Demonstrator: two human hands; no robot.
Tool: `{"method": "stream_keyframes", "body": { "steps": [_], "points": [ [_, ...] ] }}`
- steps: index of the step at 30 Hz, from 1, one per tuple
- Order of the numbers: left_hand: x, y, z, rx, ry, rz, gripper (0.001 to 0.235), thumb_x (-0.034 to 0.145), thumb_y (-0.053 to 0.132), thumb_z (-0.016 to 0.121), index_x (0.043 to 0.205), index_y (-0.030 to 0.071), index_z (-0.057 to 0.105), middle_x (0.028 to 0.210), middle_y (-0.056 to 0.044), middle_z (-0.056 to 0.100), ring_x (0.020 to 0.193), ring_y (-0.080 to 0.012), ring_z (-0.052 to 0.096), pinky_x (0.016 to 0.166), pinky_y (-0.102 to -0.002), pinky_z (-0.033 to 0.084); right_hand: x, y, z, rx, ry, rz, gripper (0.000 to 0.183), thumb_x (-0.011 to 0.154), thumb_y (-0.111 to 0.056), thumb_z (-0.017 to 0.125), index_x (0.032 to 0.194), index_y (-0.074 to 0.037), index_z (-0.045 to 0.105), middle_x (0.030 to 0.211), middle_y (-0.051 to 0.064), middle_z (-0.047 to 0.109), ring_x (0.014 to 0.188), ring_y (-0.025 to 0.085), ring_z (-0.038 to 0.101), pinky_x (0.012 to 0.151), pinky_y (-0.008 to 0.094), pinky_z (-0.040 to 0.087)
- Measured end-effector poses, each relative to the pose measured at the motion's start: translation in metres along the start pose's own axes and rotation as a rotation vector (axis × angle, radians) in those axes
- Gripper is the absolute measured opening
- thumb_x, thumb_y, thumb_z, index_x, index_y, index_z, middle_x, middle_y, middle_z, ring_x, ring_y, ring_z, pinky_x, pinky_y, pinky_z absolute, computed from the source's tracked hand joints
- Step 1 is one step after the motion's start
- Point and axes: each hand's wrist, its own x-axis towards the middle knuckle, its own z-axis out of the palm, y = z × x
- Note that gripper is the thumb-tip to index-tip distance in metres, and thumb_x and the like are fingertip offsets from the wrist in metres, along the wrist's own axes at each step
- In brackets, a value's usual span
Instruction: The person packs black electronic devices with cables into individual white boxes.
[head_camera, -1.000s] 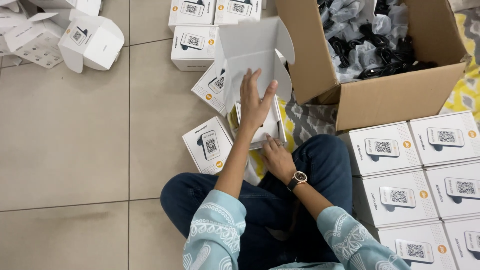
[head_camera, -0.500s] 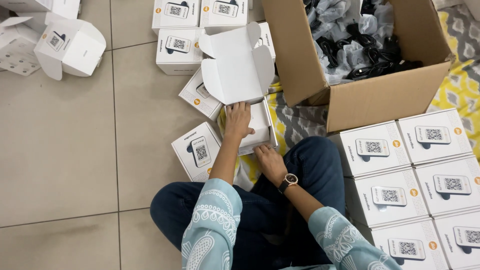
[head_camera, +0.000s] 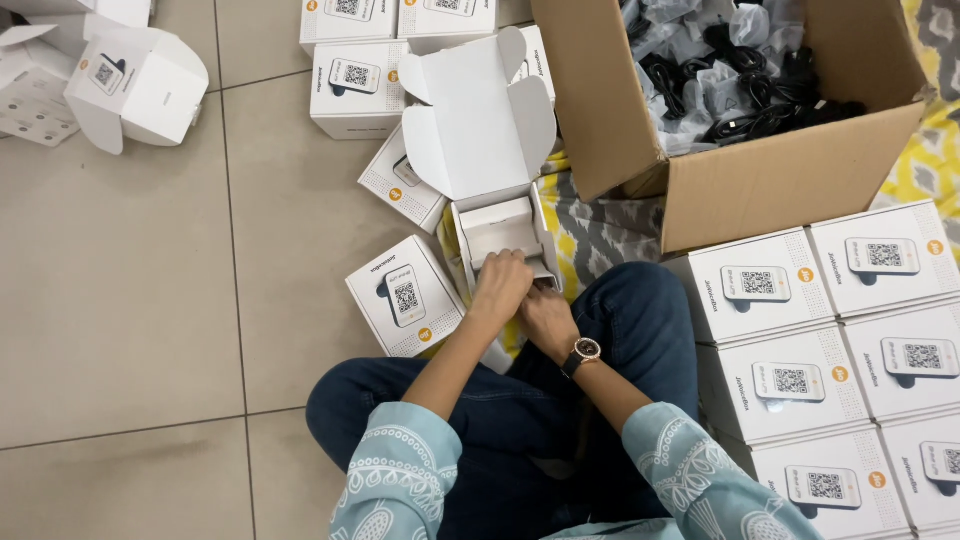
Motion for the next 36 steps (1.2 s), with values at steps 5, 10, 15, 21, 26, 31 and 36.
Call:
{"method": "stream_keyframes", "body": {
  "steps": [5, 10, 15, 21, 26, 31, 36],
  "points": [
    [0.016, -0.01, 0.01, -0.132, 0.097, -0.063, 0.008, 0.075, 0.008, 0.069, 0.079, 0.007, 0.077, 0.098, -0.01, 0.069, 0.097, -0.0255, 0.066, 0.079, -0.039, 0.054, 0.002, -0.014, -0.021, 0.013, 0.115, -0.041, 0.021, 0.085, -0.011, 0.067, 0.103, -0.001, 0.067, 0.107, 0.014, 0.067, 0.085, 0.031, 0.068, 0.07, 0.041, 0.058],
    [0.022, -0.009, 0.02, -0.197, 0.071, -0.113, 0.007, 0.078, 0.008, 0.071, 0.081, 0.007, 0.077, 0.103, -0.011, 0.068, 0.1, -0.0273, 0.064, 0.078, -0.043, 0.053, -0.002, -0.016, -0.02, -0.003, 0.163, -0.054, 0.023, 0.085, -0.013, 0.068, 0.106, -0.004, 0.066, 0.108, 0.011, 0.068, 0.093, 0.029, 0.069, 0.072, 0.04, 0.058],
    [0.027, -0.025, 0.006, -0.388, -0.266, -0.117, 0.015, 0.078, 0.007, 0.071, 0.092, 0.001, 0.075, 0.101, -0.02, 0.074, 0.099, -0.0348, 0.072, 0.081, -0.045, 0.059, -0.004, -0.023, -0.031, 0.01, 0.164, -0.072, 0.029, 0.085, -0.018, 0.069, 0.108, 0.0, 0.064, 0.104, 0.015, 0.069, 0.096, 0.032, 0.068, 0.073, 0.04, 0.058],
    [0.032, 0.01, 0.057, -0.392, -0.23, -0.22, 0.014, 0.092, 0.007, 0.064, 0.095, 0.004, 0.077, 0.104, -0.019, 0.076, 0.098, -0.0356, 0.074, 0.079, -0.049, 0.06, -0.006, 0.003, 0.011, -0.067, 0.006, -0.079, 0.019, 0.082, -0.013, 0.068, 0.099, -0.005, 0.069, 0.101, 0.016, 0.07, 0.094, 0.034, 0.067, 0.072, 0.041, 0.059],
    [0.015, 0.012, 0.034, -0.244, -0.158, -0.328, 0.018, 0.092, 0.01, 0.066, 0.104, -0.001, 0.073, 0.13, -0.019, 0.063, 0.121, -0.0355, 0.062, 0.093, -0.053, 0.055, -0.003, -0.002, 0.003, 0.025, -0.09, 0.017, 0.021, 0.088, -0.019, 0.069, 0.101, -0.003, 0.068, 0.101, 0.016, 0.069, 0.091, 0.033, 0.068, 0.075, 0.041, 0.059],
    [0.015, -0.009, 0.024, -0.291, -0.016, -0.172, 0.01, 0.077, 0.007, 0.068, 0.076, 0.004, 0.078, 0.148, -0.019, 0.048, 0.135, -0.0332, 0.047, 0.111, -0.057, 0.034, 0.0, -0.022, -0.033, 0.121, 0.059, -0.037, 0.026, 0.088, -0.019, 0.071, 0.105, -0.001, 0.066, 0.106, 0.015, 0.07, 0.103, 0.035, 0.065, 0.078, 0.043, 0.057],
    [0.007, -0.011, 0.022, -0.323, -0.129, -0.182, 0.018, 0.091, 0.003, 0.06, 0.103, 0.004, 0.073, 0.123, -0.016, 0.065, 0.122, -0.0314, 0.061, 0.118, -0.059, 0.037, -0.001, -0.025, -0.037, 0.078, 0.187, -0.087, 0.033, 0.085, -0.021, 0.071, 0.11, 0.0, 0.064, 0.118, 0.019, 0.067, 0.115, 0.036, 0.062, 0.085, 0.041, 0.056]
  ]
}}
